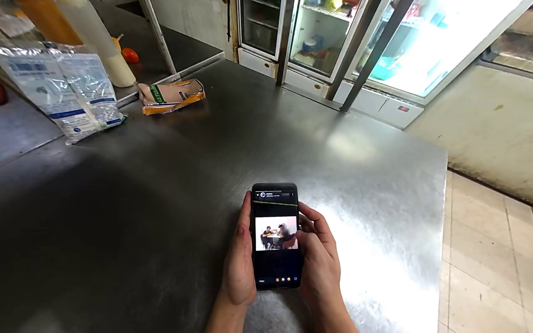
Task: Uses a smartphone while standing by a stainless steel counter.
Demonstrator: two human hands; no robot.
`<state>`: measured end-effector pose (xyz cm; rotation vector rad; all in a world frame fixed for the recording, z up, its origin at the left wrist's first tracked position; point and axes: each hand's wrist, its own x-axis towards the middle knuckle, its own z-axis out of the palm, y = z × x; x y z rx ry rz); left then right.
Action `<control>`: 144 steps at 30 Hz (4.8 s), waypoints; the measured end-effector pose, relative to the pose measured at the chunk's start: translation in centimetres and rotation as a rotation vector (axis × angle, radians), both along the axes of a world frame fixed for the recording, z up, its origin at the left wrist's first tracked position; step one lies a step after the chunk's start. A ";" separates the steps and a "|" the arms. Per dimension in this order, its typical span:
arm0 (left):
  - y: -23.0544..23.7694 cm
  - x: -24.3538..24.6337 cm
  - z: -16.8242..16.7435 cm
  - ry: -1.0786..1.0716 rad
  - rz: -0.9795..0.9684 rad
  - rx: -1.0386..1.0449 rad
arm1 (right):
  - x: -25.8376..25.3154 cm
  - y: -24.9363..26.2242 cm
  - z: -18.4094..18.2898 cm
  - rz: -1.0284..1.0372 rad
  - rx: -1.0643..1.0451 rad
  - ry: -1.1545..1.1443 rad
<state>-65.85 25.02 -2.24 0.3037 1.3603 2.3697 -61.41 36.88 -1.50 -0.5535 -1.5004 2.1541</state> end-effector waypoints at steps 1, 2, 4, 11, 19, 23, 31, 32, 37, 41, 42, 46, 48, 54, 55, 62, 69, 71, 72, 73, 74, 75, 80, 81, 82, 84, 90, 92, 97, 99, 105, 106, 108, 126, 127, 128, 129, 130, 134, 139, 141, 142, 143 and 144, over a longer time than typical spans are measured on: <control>0.0 0.0 0.0 -0.003 -0.007 0.004 | 0.0 0.0 0.0 0.000 -0.009 -0.002; 0.0 0.0 0.0 -0.001 -0.010 0.000 | 0.0 0.0 0.1 -0.001 -0.019 -0.003; 0.0 0.0 0.0 0.004 -0.007 -0.006 | 0.0 0.0 0.1 0.000 -0.031 0.000; 0.0 0.1 0.1 0.011 0.009 -0.027 | 0.0 -0.1 0.1 -0.010 -0.037 0.004; -0.1 0.0 0.0 -0.006 0.000 -0.010 | 0.0 -0.1 0.0 -0.011 -0.029 0.003; 0.0 0.0 0.1 -0.004 -0.007 0.002 | -0.1 -0.1 0.0 -0.010 -0.033 0.012; -0.1 0.0 0.0 -0.006 -0.002 -0.014 | -0.1 -0.2 0.2 -0.022 -0.014 -0.009; -0.1 0.0 0.0 -0.005 -0.003 -0.013 | -0.1 -0.2 0.2 -0.023 -0.012 -0.012; -0.1 0.0 0.0 -0.005 0.000 -0.010 | -0.1 -0.2 0.2 -0.024 -0.012 -0.018; -0.1 0.0 -0.1 0.001 0.003 -0.017 | -0.1 -0.2 0.1 -0.025 -0.014 -0.015; -0.1 0.0 -0.1 0.000 0.002 -0.013 | -0.1 -0.2 0.1 -0.024 -0.013 -0.014; -0.1 0.0 0.0 0.006 0.005 -0.026 | -0.1 -0.2 0.1 -0.023 -0.006 -0.015; -0.1 0.0 0.0 0.013 0.012 -0.039 | -0.1 -0.1 0.1 -0.020 -0.005 -0.013; 0.0 0.0 -0.1 0.004 0.009 -0.018 | -0.1 -0.2 0.1 -0.030 -0.007 -0.013; 0.0 0.0 -0.1 0.003 0.011 -0.019 | -0.1 -0.2 0.1 -0.032 -0.008 -0.015; 0.0 0.1 -0.1 0.000 0.004 -0.011 | -0.1 -0.2 0.1 -0.033 -0.006 -0.027; 0.0 0.1 0.0 -0.002 0.003 -0.017 | -0.1 -0.2 0.2 -0.035 -0.004 -0.029; 0.0 0.0 0.0 0.001 0.005 -0.026 | -0.2 -0.2 0.2 -0.037 0.001 -0.031; 0.0 0.0 0.0 0.002 0.007 -0.026 | -0.2 -0.2 0.2 -0.036 0.000 -0.029; 0.0 0.0 0.0 0.000 0.006 -0.022 | -0.2 -0.2 0.1 -0.034 0.001 -0.028; 0.0 0.0 0.0 -0.002 0.005 -0.017 | -0.2 -0.2 0.1 -0.033 -0.001 -0.026; 0.0 0.0 0.0 -0.004 0.004 -0.011 | -0.2 -0.2 0.1 -0.031 -0.003 -0.025; 0.0 0.0 0.0 -0.003 0.003 -0.019 | -0.1 -0.2 0.1 -0.035 0.001 -0.017; 0.0 0.0 0.0 -0.001 0.005 -0.023 | -0.2 -0.2 0.1 -0.034 0.000 -0.014; -0.1 0.0 0.0 0.002 0.004 -0.028 | -0.2 -0.2 0.1 -0.036 -0.001 -0.013; 0.0 0.0 0.0 0.002 0.006 -0.034 | -0.2 -0.2 0.1 -0.034 -0.002 -0.013; 0.0 0.0 0.0 -0.004 -0.001 -0.011 | -0.1 -0.2 0.1 -0.041 0.004 -0.027; -0.1 0.0 -0.1 -0.003 -0.002 -0.011 | -0.2 -0.2 0.1 -0.039 0.004 -0.025; 0.0 0.1 0.0 -0.009 0.002 -0.012 | -0.2 -0.2 0.1 -0.040 0.010 -0.030; 0.0 0.1 0.0 -0.002 0.003 -0.022 | -0.2 -0.2 0.1 -0.041 0.024 -0.030; 0.0 0.0 -0.1 0.007 0.015 -0.040 | 0.0 -0.2 -0.1 0.019 0.183 -0.041; 0.0 0.0 -0.1 0.009 0.014 -0.038 | 0.0 -0.2 -0.2 0.030 0.204 -0.050; -0.1 0.0 -0.2 0.006 0.007 -0.029 | 0.0 -0.2 -0.3 0.049 0.231 -0.060; 0.0 -0.1 -0.2 -0.036 -0.045 0.072 | 0.2 -0.2 0.2 0.093 0.125 -0.029; -0.1 -0.1 -0.2 -0.034 -0.045 0.073 | 0.2 -0.2 0.2 0.092 0.125 -0.032; -0.1 -0.1 -0.2 -0.033 -0.046 0.078 | 0.1 -0.2 0.2 0.091 0.124 -0.036; -0.1 -0.1 -0.2 -0.033 -0.047 0.082 | 0.1 -0.2 0.2 0.090 0.122 -0.038; 0.0 -0.1 -0.2 -0.034 -0.049 0.084 | 0.1 -0.2 0.2 0.089 0.120 -0.039; 0.0 -0.2 -0.2 -0.031 -0.057 0.081 | 0.1 -0.3 0.1 0.074 0.135 -0.008; 0.0 -0.2 -0.3 -0.026 -0.052 0.099 | 0.4 0.2 -0.6 0.163 0.307 0.096; 0.0 -0.2 -0.3 -0.030 -0.046 0.093 | 0.5 0.4 -1.1 0.212 0.477 0.083; 0.1 -0.2 -0.3 -0.030 -0.042 0.087 | 0.6 0.4 -1.2 0.218 0.548 0.058; 0.1 -0.2 -0.3 -0.026 -0.039 0.080 | 0.6 0.3 -1.3 0.220 0.594 0.030; 0.1 -0.1 -0.4 -0.024 -0.040 0.077 | 0.6 0.2 -1.3 0.218 0.619 0.011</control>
